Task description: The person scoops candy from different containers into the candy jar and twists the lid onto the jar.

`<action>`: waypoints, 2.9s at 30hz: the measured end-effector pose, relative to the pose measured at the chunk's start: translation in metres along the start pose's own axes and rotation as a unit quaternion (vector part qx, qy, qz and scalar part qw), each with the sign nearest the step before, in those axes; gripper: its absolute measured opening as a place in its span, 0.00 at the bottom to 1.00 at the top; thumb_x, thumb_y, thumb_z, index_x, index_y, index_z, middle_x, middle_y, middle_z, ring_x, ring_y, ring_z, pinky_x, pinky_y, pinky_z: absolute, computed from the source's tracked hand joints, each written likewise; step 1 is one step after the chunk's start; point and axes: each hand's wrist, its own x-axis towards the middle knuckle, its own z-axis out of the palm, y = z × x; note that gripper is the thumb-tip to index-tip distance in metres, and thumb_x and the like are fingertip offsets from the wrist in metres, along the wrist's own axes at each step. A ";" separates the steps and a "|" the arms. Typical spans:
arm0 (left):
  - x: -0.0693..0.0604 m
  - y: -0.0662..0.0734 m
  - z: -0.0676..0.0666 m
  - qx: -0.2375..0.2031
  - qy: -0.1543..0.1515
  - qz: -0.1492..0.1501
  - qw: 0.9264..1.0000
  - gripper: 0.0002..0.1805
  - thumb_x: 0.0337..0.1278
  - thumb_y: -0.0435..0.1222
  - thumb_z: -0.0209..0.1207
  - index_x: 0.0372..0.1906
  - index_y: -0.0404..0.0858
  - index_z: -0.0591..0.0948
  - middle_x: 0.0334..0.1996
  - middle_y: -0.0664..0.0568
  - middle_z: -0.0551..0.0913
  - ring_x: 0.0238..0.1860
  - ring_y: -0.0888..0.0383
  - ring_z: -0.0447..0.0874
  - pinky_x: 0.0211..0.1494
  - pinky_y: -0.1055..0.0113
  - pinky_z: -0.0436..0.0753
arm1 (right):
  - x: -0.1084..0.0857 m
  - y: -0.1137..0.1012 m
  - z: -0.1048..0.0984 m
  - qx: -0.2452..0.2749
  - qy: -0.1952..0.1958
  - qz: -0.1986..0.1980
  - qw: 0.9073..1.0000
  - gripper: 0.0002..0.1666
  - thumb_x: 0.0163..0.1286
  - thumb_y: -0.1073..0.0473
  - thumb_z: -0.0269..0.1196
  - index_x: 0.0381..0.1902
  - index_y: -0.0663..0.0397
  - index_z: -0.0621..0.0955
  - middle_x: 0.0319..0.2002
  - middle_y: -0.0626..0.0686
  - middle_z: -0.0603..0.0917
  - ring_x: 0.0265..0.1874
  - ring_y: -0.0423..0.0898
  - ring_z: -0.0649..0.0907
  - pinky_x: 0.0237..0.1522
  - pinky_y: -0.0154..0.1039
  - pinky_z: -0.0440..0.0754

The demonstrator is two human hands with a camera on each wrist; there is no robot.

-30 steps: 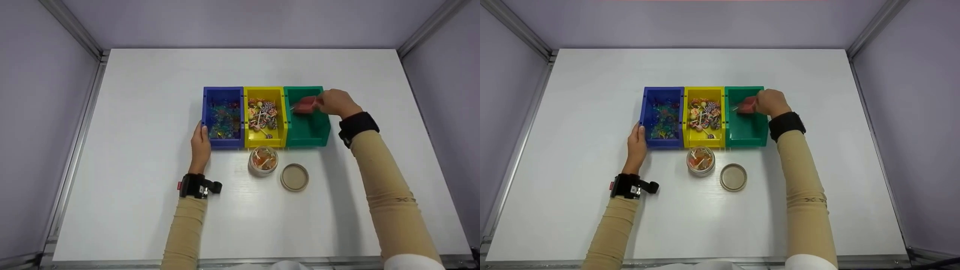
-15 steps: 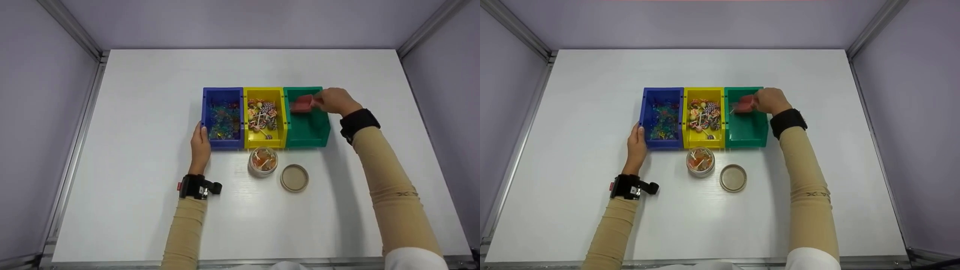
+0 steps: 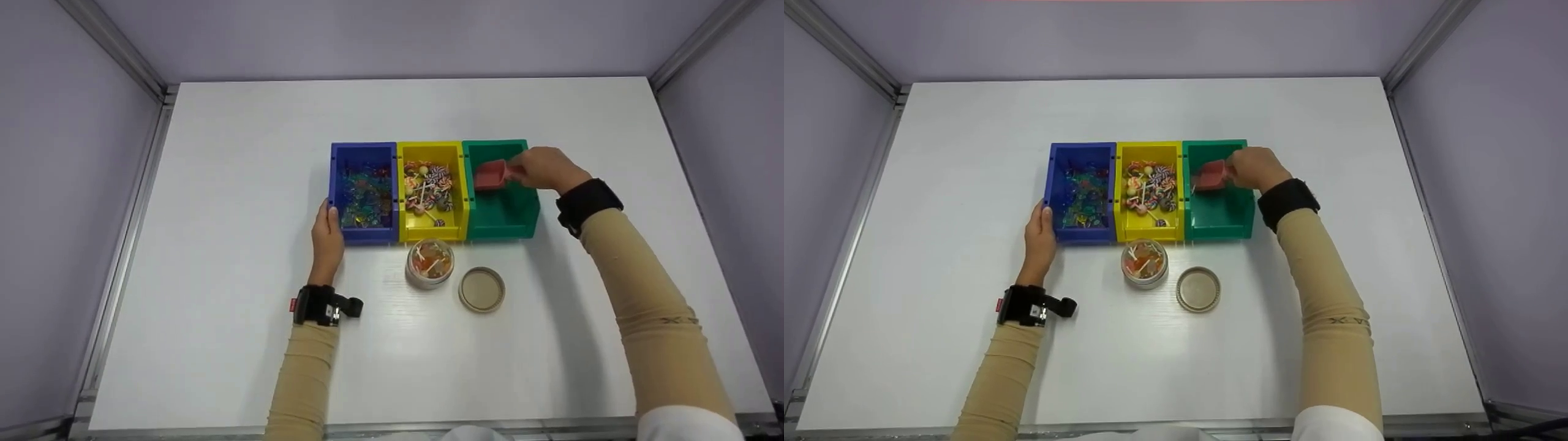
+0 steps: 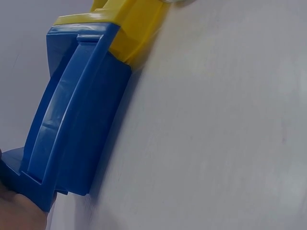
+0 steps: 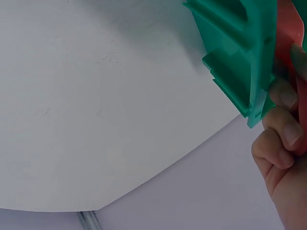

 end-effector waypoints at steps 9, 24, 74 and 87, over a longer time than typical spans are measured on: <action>0.000 -0.002 -0.003 -0.007 0.006 0.010 1.000 0.27 0.78 0.38 0.36 0.72 0.28 0.57 0.73 0.35 0.61 0.76 0.43 0.57 0.80 0.52 0.59 | -0.013 -0.021 0.015 0.047 0.024 0.039 0.998 0.16 0.72 0.57 0.57 0.38 0.68 0.83 0.25 0.59 0.80 0.25 0.49 0.74 0.29 0.40 0.74; 0.000 -0.002 -0.008 -0.006 0.013 0.012 1.000 0.27 0.78 0.38 0.37 0.72 0.27 0.57 0.73 0.34 0.60 0.76 0.43 0.56 0.80 0.52 0.59 | -0.011 -0.083 0.049 0.116 0.164 0.216 0.955 0.20 0.70 0.62 0.51 0.25 0.72 0.80 0.29 0.69 0.84 0.24 0.54 0.80 0.26 0.51 0.81; -0.002 0.000 -0.008 -0.009 0.009 0.002 1.000 0.27 0.78 0.39 0.37 0.73 0.29 0.58 0.73 0.36 0.62 0.76 0.44 0.58 0.79 0.53 0.60 | -0.004 -0.048 -0.009 -0.029 -0.031 0.197 0.979 0.37 0.69 0.34 0.54 0.52 0.63 0.82 0.21 0.57 0.76 0.22 0.49 0.72 0.24 0.41 0.81; -0.009 0.001 -0.003 -0.009 0.012 0.023 1.000 0.26 0.77 0.36 0.38 0.71 0.26 0.59 0.71 0.33 0.63 0.74 0.41 0.59 0.78 0.51 0.62 | 0.014 -0.033 -0.043 -0.051 -0.122 0.198 0.971 0.49 0.62 0.30 0.57 0.55 0.74 0.75 0.45 0.70 0.82 0.36 0.56 0.79 0.47 0.56 0.84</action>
